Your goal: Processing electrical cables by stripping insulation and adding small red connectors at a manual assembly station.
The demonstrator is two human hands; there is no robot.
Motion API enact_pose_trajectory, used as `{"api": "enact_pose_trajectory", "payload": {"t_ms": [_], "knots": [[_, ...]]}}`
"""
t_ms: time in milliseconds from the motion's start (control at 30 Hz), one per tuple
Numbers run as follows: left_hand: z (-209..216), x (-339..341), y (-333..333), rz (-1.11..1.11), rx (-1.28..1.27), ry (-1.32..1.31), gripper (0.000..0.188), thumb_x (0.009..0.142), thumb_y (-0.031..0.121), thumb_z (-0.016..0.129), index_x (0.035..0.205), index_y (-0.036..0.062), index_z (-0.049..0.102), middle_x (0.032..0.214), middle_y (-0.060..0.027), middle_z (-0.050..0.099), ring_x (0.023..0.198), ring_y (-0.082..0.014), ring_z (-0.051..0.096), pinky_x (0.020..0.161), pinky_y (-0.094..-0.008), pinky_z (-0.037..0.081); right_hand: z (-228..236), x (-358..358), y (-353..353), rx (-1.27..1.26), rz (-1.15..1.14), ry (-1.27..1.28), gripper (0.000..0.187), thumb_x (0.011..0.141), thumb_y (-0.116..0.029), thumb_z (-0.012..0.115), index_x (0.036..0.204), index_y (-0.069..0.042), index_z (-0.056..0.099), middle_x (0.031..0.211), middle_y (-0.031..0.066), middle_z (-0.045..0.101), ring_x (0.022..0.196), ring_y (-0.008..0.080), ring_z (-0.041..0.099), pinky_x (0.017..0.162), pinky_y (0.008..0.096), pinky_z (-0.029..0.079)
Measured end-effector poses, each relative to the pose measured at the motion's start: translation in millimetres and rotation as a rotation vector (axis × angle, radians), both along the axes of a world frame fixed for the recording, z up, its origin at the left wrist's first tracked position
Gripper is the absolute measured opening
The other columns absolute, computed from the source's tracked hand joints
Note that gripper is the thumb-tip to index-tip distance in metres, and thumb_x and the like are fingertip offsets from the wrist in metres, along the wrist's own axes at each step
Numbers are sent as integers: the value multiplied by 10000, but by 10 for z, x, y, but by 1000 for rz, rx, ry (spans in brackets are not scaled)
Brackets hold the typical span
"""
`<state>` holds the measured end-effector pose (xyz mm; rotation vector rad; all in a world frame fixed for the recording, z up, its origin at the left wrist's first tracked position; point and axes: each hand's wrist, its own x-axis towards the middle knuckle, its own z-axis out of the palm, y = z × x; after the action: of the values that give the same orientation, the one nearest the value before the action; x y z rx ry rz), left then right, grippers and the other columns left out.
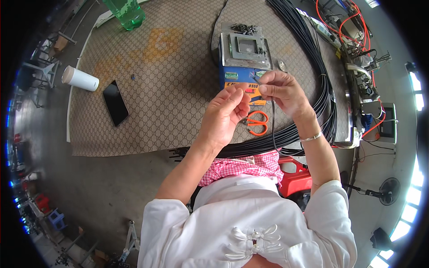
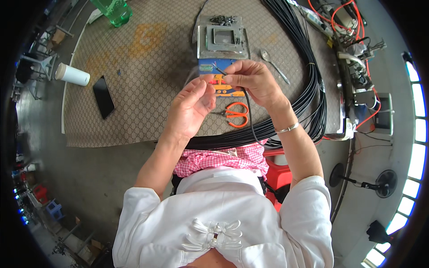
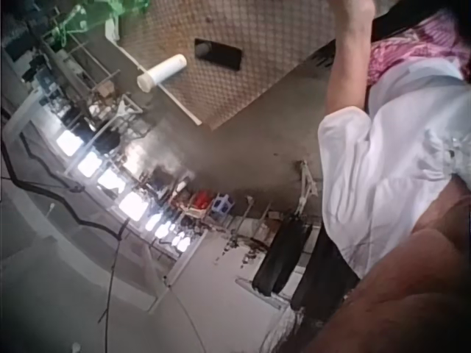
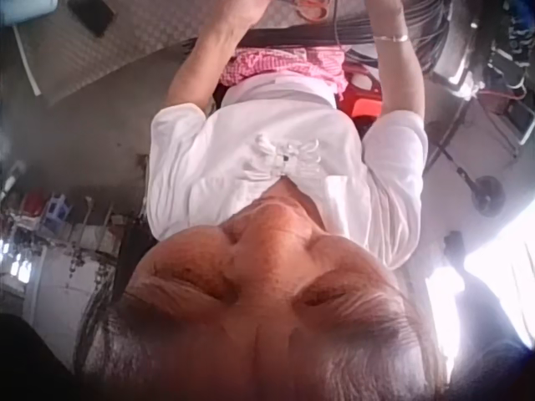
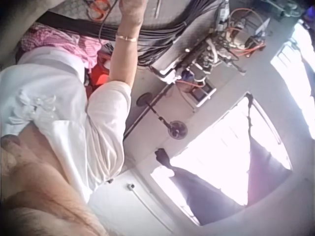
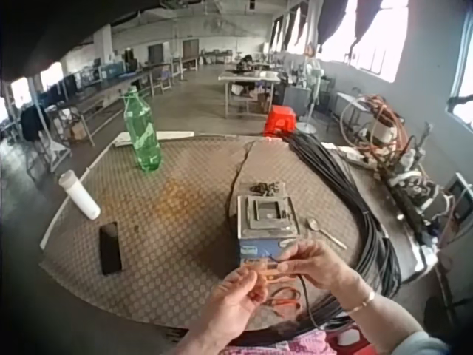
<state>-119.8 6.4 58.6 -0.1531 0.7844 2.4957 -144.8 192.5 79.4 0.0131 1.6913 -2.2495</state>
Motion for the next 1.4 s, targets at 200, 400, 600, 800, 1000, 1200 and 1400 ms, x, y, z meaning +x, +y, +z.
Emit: {"api": "enact_pose_trajectory", "payload": {"t_ms": [200,400,600,800,1000,1200,1400], "knots": [[11,-1,60,41,-36,7,184,856,151,560,1011,51,576,802,8,577,712,-64,515,677,-199,426,-7,114,-114,-141,1,-72,85,752,-17,656,817,-8,604,719,24,580,602,81,504,551,197,419],[-44,-13,71,49,-18,10,162,858,148,558,985,50,579,801,8,574,706,-65,513,674,-197,435,-60,192,-149,-179,-21,-132,77,765,-21,647,822,-17,596,726,18,576,601,82,498,552,197,414],[-48,-8,52,34,2,-15,156,861,157,555,969,49,585,800,0,575,708,-79,520,666,-211,445,-114,233,-168,-139,-58,-104,71,790,-50,630,842,-15,597,725,13,569,590,72,490,529,186,398],[-34,-3,29,11,11,-70,194,868,193,544,982,42,589,800,-8,575,714,-95,524,671,-231,452,-121,282,-143,-163,-36,-81,119,833,-77,585,933,-15,573,735,6,555,580,62,474,495,166,363],[-53,-27,33,-19,35,-115,232,880,244,522,978,41,579,790,-12,571,709,-101,526,670,-241,452,-113,300,-105,-188,-14,-114,138,871,-104,533,986,-30,543,721,9,546,563,53,458,456,148,325],[-83,-51,55,-43,120,-117,211,883,251,522,916,50,580,778,-5,580,678,-88,532,669,-236,444,-59,316,-133,-180,2,-142,123,875,-96,523,978,-33,545,711,21,552,525,45,451,426,144,318],[-105,-72,53,-41,133,-116,199,886,243,518,919,55,574,772,-4,580,682,-86,534,670,-234,449,-20,288,-160,-152,-2,-149,121,878,-98,516,976,-32,546,709,24,554,516,38,446,423,144,321]]}}
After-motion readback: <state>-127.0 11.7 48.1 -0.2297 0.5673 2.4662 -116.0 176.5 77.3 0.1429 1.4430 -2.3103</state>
